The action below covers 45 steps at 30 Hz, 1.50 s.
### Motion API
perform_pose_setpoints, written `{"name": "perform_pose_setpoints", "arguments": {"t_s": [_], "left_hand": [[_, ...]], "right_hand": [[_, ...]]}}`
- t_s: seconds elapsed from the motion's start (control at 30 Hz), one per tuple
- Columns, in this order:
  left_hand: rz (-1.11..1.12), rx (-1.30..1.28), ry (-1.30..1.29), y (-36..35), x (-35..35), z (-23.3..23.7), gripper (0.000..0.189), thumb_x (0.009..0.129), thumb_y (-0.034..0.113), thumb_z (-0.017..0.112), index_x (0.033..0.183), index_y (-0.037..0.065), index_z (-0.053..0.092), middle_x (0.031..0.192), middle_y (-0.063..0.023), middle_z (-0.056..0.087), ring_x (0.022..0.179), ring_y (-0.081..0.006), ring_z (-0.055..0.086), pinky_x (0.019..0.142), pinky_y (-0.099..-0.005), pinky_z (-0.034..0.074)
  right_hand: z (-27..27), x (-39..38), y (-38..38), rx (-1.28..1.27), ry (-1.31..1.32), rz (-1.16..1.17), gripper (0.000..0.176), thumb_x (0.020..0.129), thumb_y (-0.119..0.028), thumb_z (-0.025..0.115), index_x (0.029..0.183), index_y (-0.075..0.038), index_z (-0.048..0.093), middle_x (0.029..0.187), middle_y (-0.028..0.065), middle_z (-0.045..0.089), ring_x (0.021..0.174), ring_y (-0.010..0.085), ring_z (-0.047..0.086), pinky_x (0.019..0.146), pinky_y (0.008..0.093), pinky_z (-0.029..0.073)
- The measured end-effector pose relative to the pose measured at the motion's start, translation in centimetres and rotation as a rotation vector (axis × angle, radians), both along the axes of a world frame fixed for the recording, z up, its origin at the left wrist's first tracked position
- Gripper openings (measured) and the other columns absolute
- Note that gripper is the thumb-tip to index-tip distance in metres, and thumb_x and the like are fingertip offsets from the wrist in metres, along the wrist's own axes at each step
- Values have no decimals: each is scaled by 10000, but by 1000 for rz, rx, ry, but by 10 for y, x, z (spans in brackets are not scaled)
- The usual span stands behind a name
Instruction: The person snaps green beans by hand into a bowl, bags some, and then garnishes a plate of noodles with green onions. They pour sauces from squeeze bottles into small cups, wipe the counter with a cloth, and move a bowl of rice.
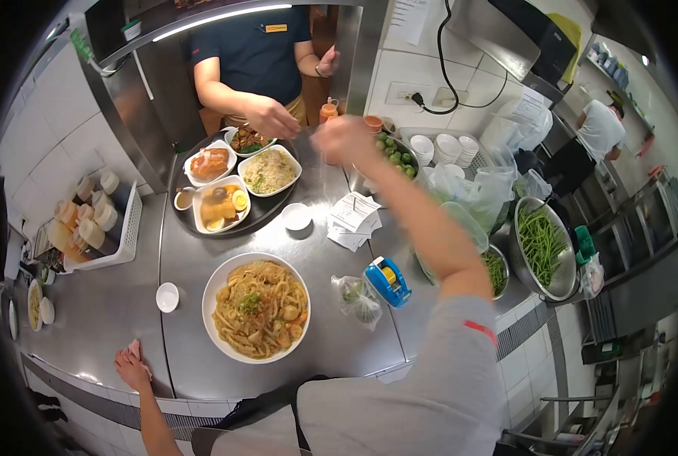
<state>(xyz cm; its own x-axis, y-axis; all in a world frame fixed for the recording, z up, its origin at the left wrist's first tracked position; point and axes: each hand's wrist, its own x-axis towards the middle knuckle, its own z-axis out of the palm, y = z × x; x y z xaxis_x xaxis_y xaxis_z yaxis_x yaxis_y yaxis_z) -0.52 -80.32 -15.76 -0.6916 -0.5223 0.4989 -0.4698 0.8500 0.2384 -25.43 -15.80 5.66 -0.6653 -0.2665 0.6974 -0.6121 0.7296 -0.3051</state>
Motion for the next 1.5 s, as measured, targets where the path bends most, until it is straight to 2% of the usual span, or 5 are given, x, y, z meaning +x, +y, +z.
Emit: {"name": "perform_pose_setpoints", "arguments": {"t_s": [0.1, 0.47, 0.97, 1.2, 1.5], "left_hand": [[42, 11, -38, -1, -2, -1, 305, 887, 294, 426, 1086, 78, 506, 1056, -160, 521, 963, -350, 495, 810, -436, 416], [218, -100, -153, 32, -3, 8, 335, 891, 329, 412, 1127, 104, 489, 1087, -152, 511, 985, -346, 490, 832, -443, 407], [127, -115, 6, 36, 11, 6, 179, 790, 206, 512, 929, 102, 556, 998, -103, 548, 928, -311, 510, 782, -428, 419], [195, -86, 117, 40, 11, 7, 200, 768, 217, 535, 949, 133, 538, 956, -108, 535, 903, -314, 515, 756, -440, 423], [179, 27, 191, 38, 19, 11, 196, 756, 224, 547, 932, 138, 545, 941, -98, 532, 887, -297, 516, 780, -425, 400]], "right_hand": [[7, -8, 174, 502, -371, -733, 190, 702, -211, 571, 800, -86, 677, 795, 150, 638, 741, 289, 619, 658, 383, 492], [-114, -52, 259, 706, -672, -805, 290, 791, -96, 442, 1034, -83, 600, 1217, 116, 471, 1114, 298, 473, 881, 402, 445], [-72, -42, 307, 600, -464, -543, 194, 580, -157, 679, 669, 6, 622, 605, 168, 598, 579, 288, 594, 567, 383, 464], [79, 99, -26, 257, -469, 4, 76, 725, -58, 609, 729, 13, 581, 581, 51, 555, 536, 73, 485, 480, 246, 376], [-103, 95, -370, 603, -71, 599, 93, 736, -70, 510, 730, -19, 586, 814, 159, 591, 811, 308, 581, 735, 387, 477]]}}
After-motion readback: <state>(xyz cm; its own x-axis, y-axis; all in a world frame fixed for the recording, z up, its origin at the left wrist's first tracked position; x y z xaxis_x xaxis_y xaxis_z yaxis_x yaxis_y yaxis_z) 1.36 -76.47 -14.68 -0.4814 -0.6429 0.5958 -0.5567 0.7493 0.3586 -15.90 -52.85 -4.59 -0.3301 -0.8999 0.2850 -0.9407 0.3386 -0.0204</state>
